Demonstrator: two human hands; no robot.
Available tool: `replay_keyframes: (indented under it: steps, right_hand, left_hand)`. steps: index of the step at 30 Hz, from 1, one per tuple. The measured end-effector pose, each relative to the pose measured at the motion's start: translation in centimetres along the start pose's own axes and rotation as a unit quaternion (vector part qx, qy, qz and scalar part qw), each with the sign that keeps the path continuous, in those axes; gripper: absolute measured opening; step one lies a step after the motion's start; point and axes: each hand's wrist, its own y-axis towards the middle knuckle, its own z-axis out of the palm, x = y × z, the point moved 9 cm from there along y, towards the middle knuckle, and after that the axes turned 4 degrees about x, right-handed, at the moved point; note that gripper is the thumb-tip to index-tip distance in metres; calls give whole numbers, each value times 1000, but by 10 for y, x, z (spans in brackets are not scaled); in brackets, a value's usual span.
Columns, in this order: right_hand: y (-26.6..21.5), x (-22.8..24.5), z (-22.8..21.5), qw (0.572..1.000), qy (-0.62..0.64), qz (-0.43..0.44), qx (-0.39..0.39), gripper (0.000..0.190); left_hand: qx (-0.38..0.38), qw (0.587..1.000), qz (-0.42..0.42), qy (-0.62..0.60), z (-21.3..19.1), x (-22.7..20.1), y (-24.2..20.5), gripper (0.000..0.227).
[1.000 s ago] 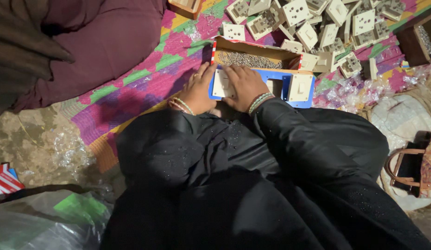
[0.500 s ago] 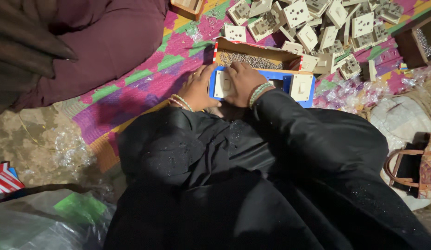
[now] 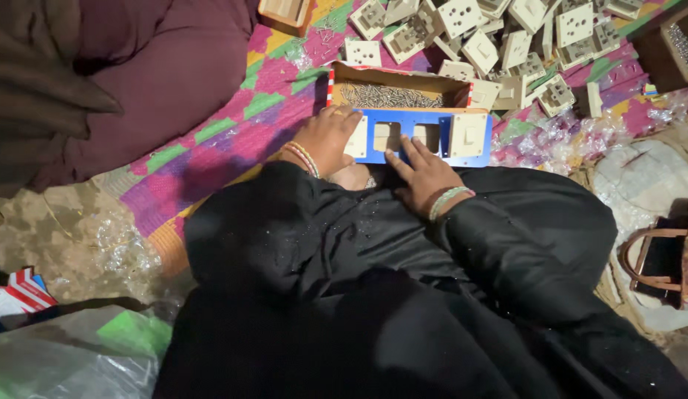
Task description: The person places white plastic electrical socket and switch modules into a blue plastic frame. They then use a screwdriver to fasten the modules into the frame with screws from a nearby box.
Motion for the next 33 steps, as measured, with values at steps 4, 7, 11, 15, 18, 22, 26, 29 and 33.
replay_keyframes:
  steps: [4,7,11,15,18,22,26,29,33]
  right_hand:
    - [0,-1,7,999,2,26,43,90]
    - [1,-2,6,998,8,28,55,92]
    - [2,-1,7,999,10,11,29,91]
    - [-2,-11,-2,996,83,-14,-41,79]
    - [-22,-40,-21,983,158,-5,-95,56]
    - [-62,-99,-53,971,144,56,-181,74]
    - [-58,-119,-61,971,149,53,-182,103]
    - [-40,-119,-50,977,135,71,-151,104]
    - [-30,-116,-50,980,77,73,-165,88]
  left_hand:
    - [25,1000,18,-3,-1,-1,12,92]
    - [3,999,23,-42,-18,0,15,90]
    - [-79,991,50,-93,-44,-7,13,83]
    - [-50,993,72,-84,-32,-31,28,79]
    - [-48,992,107,-45,-19,-51,41,82]
    - [-21,996,84,-28,2,-51,49,79]
    - [42,997,58,-12,15,-49,60,82]
    - [55,997,50,-17,14,-49,58,84]
    - [81,996,17,-14,15,-47,54,84]
